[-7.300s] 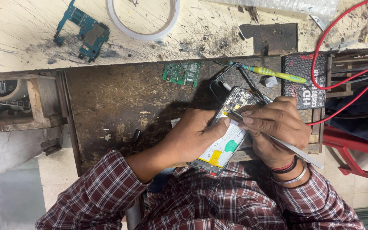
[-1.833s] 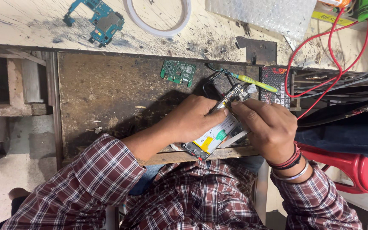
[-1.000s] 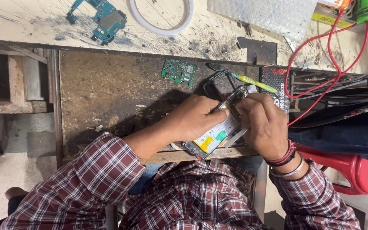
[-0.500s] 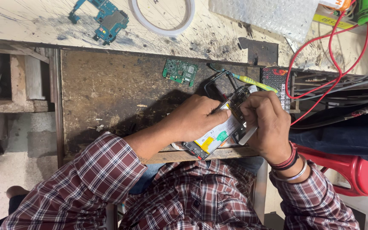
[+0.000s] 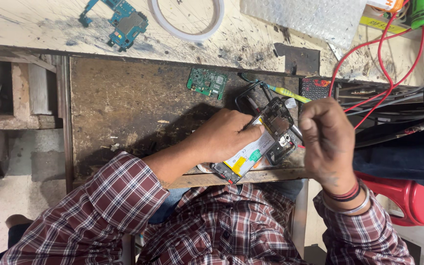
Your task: The person disassembles a smartphone on a workbench, removes the back cover, battery, and internal components using tweezers and a screwdriver. They handle the motherboard and other parts, placing them on the table.
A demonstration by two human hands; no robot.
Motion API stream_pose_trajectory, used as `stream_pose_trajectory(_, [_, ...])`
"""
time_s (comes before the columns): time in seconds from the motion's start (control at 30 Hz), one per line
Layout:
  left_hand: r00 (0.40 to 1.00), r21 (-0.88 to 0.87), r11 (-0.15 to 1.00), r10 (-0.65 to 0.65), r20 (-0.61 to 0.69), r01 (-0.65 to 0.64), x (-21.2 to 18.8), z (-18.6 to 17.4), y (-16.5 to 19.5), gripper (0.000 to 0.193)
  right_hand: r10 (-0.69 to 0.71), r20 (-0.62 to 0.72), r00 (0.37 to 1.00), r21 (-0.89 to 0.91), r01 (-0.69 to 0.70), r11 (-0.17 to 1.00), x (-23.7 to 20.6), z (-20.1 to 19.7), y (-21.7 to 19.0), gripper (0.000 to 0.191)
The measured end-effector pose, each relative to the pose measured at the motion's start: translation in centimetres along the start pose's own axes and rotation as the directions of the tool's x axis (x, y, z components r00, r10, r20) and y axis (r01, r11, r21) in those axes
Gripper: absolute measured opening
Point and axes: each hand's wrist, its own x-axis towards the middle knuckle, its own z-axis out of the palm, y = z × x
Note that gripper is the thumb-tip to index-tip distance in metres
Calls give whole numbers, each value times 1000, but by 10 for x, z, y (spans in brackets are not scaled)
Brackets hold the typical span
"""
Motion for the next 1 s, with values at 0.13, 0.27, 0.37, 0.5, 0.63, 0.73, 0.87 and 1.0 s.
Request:
stream_pose_trajectory(0.13, [1000, 18, 1000, 17, -10, -17, 0, 1, -2, 44, 156, 6, 988, 301, -150, 942, -7, -11, 1, 5])
stream_pose_trajectory(0.27, [1000, 7, 1000, 6, -1, -6, 1, 2, -4, 43, 227, -5, 974, 429, -203, 880, -21, -19, 5, 2])
stream_pose_trajectory(0.37, [1000, -9, 1000, 8, 1, -8, 2, 2, -4, 42, 263, -40, 964, 460, -216, 861, -33, -26, 13, 9])
stream_pose_trajectory(0.5, [1000, -11, 1000, 9, 1, -9, 1, 2, -3, 41, 337, -199, 920, 79, -328, 942, -53, -40, 24, 16])
stream_pose_trajectory(0.63, [1000, -10, 1000, -6, 11, 6, 1, 2, -3, 40, 271, -275, 923, -351, -359, 865, -71, -59, 37, 10])
stream_pose_trajectory(0.73, [1000, -11, 1000, 0, 10, 0, 1, 3, -5, 41, 274, -272, 922, -563, -384, 732, -85, -74, 47, 9])
stream_pose_trajectory(0.87, [999, -61, 998, 33, 2, -33, 1, 2, -5, 42, 177, -244, 954, -719, -300, 626, -102, -88, 59, 24])
stream_pose_trajectory(1.0, [998, -145, 988, 55, 24, -51, 1, 1, -2, 49, 235, -289, 928, -694, -372, 616, -108, -90, 66, 18])
